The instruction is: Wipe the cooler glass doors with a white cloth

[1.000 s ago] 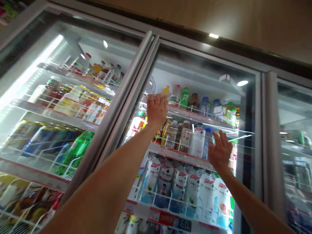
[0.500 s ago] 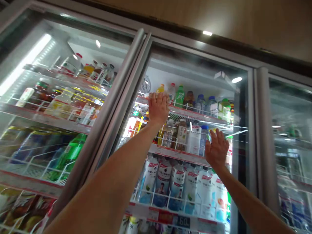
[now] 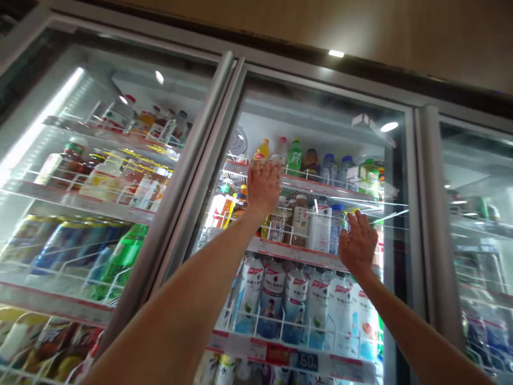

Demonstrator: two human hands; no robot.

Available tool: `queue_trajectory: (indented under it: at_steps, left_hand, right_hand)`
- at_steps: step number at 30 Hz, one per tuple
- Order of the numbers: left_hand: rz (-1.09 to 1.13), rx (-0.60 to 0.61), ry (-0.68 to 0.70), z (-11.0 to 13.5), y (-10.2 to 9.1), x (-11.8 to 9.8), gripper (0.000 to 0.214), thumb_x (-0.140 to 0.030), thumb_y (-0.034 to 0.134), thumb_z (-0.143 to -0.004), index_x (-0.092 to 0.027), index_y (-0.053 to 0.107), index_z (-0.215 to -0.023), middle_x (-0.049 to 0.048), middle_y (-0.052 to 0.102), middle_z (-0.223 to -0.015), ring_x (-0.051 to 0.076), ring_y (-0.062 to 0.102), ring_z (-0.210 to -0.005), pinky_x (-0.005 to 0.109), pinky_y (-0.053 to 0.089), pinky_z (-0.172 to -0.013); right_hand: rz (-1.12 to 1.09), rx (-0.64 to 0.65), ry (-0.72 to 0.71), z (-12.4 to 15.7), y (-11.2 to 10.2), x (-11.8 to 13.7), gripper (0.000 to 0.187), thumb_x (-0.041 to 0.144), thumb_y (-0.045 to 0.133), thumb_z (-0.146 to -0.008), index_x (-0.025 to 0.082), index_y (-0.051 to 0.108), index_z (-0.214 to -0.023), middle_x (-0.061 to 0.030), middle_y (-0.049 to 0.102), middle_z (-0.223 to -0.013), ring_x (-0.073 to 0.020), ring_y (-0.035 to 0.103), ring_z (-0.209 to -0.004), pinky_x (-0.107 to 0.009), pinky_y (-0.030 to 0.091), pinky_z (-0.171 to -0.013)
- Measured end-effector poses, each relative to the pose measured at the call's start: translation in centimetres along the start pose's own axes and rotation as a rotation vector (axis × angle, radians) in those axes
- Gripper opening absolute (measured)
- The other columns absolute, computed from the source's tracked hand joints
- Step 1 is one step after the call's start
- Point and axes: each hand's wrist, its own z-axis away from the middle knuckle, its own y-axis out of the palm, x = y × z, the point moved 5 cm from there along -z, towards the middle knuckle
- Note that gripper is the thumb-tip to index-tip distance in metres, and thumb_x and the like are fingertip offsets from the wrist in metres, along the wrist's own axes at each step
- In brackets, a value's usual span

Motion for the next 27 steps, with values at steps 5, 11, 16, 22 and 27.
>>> queue_trajectory:
  at_steps: [5,11,16,22,27]
  left_hand:
    - [0.054,0.186,0.585,5.8,1.5,-6.6,0.042,-0.029,0.036,-0.089,-0.023,0.046,-0.129,-0.0007,0.047,-0.137,0.023,0.029,-0.135,0.042,0.019,-0.114]
    - [-0.081,0.099,-0.006,3.8,-0.8,0.3,0.045,-0.027,0.038,-0.088,-0.015,0.043,-0.131,0.0086,0.041,-0.142,0.029,0.024,-0.136,0.049,0.019,-0.113]
    - [0.012,0.236,0.506,9.3,0.3,-5.2,0.044,-0.030,0.037,-0.089,-0.021,0.043,-0.131,0.0033,0.043,-0.140,0.026,0.025,-0.136,0.046,0.018,-0.114]
    - [-0.049,0.149,0.244,8.0,-1.7,0.8,0.043,-0.027,0.036,-0.088,-0.019,0.045,-0.129,0.0050,0.045,-0.138,0.024,0.029,-0.135,0.046,0.020,-0.114]
    - [-0.083,0.068,0.097,8.9,-2.0,1.1,0.043,-0.028,0.041,-0.086,-0.018,0.046,-0.128,0.0074,0.043,-0.140,0.029,0.024,-0.136,0.050,0.021,-0.112]
  right_hand:
    - [0.005,-0.012,-0.036,0.2,0.0,0.0,0.046,0.033,0.033,-0.089,0.017,0.046,-0.131,-0.0146,0.045,-0.138,-0.0270,0.035,-0.132,-0.049,0.029,-0.102]
    - [0.000,0.056,-0.148,0.3,-0.1,0.6,0.048,0.030,0.036,-0.088,0.022,0.042,-0.135,-0.0105,0.040,-0.143,-0.0253,0.031,-0.135,-0.048,0.024,-0.107]
    - [-0.023,0.070,-0.141,0.2,-0.2,0.6,0.048,0.032,0.036,-0.089,0.023,0.041,-0.135,-0.0099,0.040,-0.143,-0.0248,0.031,-0.135,-0.047,0.024,-0.106]
    - [-0.028,0.092,-0.126,0.2,-0.2,0.5,0.047,0.030,0.037,-0.088,0.022,0.043,-0.134,-0.0098,0.040,-0.143,-0.0244,0.031,-0.135,-0.046,0.023,-0.107]
    - [-0.029,0.079,-0.110,0.2,-0.2,0.5,0.046,0.032,0.035,-0.089,0.021,0.047,-0.132,-0.0100,0.043,-0.141,-0.0237,0.031,-0.135,-0.045,0.023,-0.107]
